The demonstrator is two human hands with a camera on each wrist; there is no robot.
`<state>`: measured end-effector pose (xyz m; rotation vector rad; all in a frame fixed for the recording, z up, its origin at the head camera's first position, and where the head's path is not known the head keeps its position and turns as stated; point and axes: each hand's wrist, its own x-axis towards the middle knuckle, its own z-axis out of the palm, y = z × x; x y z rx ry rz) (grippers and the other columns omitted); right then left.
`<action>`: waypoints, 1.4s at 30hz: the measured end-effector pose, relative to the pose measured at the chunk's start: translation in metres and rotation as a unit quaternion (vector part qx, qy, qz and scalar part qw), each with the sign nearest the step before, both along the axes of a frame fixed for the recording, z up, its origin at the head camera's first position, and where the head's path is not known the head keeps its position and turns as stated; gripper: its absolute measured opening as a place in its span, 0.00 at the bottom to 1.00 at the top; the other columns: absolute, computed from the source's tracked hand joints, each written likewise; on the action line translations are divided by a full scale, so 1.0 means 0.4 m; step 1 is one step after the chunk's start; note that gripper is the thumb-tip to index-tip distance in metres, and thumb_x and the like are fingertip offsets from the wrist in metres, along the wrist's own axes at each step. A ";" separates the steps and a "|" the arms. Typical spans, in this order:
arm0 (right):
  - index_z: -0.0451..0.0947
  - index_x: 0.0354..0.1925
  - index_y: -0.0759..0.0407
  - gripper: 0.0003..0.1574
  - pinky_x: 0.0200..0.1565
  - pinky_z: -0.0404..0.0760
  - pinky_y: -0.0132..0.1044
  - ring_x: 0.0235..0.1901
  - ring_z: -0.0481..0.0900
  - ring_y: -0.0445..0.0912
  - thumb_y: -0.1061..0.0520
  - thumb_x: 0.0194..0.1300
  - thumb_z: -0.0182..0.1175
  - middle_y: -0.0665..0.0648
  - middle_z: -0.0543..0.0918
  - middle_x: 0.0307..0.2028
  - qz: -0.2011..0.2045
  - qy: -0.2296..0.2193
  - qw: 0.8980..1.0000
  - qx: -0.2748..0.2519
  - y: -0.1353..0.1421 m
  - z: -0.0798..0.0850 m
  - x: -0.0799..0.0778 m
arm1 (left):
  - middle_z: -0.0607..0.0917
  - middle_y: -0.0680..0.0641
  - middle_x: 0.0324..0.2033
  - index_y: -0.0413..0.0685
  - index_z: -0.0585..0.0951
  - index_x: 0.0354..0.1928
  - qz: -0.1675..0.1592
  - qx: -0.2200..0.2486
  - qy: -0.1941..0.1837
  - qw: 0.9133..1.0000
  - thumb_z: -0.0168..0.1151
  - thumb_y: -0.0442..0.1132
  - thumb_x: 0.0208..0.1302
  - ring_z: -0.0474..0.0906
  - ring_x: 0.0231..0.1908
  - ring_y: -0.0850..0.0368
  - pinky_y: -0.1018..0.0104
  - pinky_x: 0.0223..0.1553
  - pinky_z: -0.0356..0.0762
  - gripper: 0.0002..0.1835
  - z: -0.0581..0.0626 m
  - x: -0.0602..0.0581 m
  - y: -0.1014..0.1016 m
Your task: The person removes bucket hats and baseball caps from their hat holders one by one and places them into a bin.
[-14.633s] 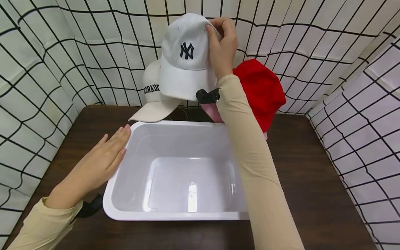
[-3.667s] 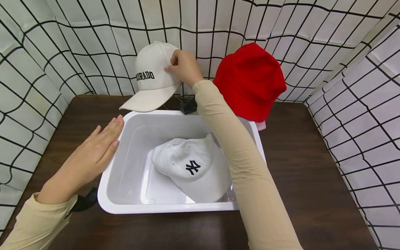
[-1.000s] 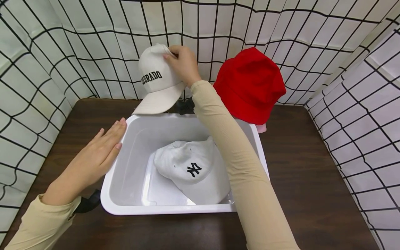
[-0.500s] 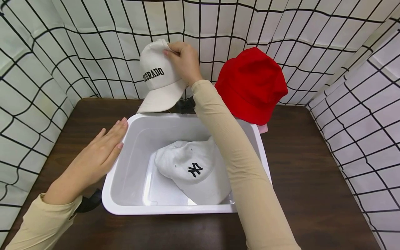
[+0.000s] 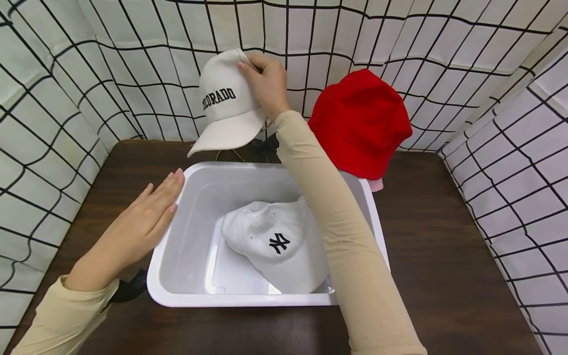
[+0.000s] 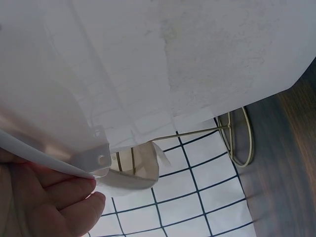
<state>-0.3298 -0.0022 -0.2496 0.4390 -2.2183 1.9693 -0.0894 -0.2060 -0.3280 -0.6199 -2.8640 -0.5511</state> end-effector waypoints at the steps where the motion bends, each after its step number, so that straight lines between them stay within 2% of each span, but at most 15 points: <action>1: 0.83 0.46 0.61 0.14 0.36 0.81 0.34 0.32 0.80 0.44 0.58 0.63 0.62 0.56 0.82 0.38 -0.002 -0.003 1.000 -0.004 -0.002 0.003 -0.001 | 0.56 0.38 0.70 0.34 0.55 0.70 0.000 0.000 0.000 1.000 0.43 0.38 0.73 0.53 0.69 0.44 0.41 0.66 0.47 0.28 -0.001 0.000 0.000; 8: 0.83 0.46 0.62 0.14 0.38 0.80 0.33 0.34 0.78 0.43 0.59 0.63 0.62 0.56 0.82 0.39 -0.008 0.018 1.000 0.010 -0.011 0.021 -0.008 | 0.57 0.38 0.70 0.34 0.55 0.70 -0.002 0.003 0.005 1.000 0.43 0.38 0.72 0.53 0.69 0.43 0.41 0.66 0.47 0.28 -0.002 0.000 -0.003; 21: 0.83 0.47 0.63 0.15 0.37 0.79 0.31 0.32 0.79 0.41 0.59 0.62 0.61 0.57 0.84 0.41 0.021 0.077 0.995 0.065 -0.045 0.022 -0.045 | 0.56 0.38 0.70 0.34 0.55 0.70 0.004 0.000 -0.004 1.000 0.42 0.39 0.73 0.52 0.69 0.44 0.41 0.66 0.47 0.28 -0.001 0.002 -0.006; 29: 0.84 0.46 0.61 0.14 0.37 0.80 0.31 0.31 0.80 0.42 0.58 0.63 0.62 0.57 0.85 0.41 0.032 0.062 0.992 0.102 -0.049 0.032 -0.048 | 0.57 0.39 0.70 0.34 0.56 0.70 0.005 -0.002 -0.001 1.000 0.43 0.39 0.72 0.52 0.69 0.44 0.40 0.65 0.48 0.28 -0.004 0.006 -0.007; 34: 0.83 0.49 0.59 0.15 0.37 0.81 0.33 0.33 0.81 0.43 0.57 0.65 0.59 0.55 0.83 0.43 0.062 0.037 0.986 0.152 -0.052 0.022 -0.053 | 0.57 0.39 0.70 0.34 0.56 0.70 0.004 0.000 0.004 1.000 0.44 0.38 0.72 0.53 0.69 0.44 0.39 0.65 0.49 0.28 -0.006 0.008 -0.005; 38: 0.82 0.49 0.59 0.15 0.38 0.80 0.32 0.34 0.81 0.43 0.58 0.66 0.58 0.55 0.83 0.44 0.084 0.051 0.977 0.191 -0.053 0.020 -0.054 | 0.58 0.39 0.69 0.34 0.57 0.70 0.005 0.001 0.008 1.000 0.45 0.37 0.71 0.53 0.69 0.44 0.39 0.65 0.50 0.28 -0.007 0.009 -0.006; 42: 0.82 0.50 0.59 0.15 0.39 0.80 0.32 0.35 0.81 0.43 0.62 0.66 0.58 0.55 0.83 0.46 0.096 0.062 0.978 0.177 -0.050 0.031 -0.050 | 0.58 0.39 0.69 0.33 0.57 0.70 0.005 0.001 0.014 1.000 0.45 0.37 0.71 0.53 0.69 0.44 0.39 0.64 0.50 0.28 -0.007 0.009 -0.009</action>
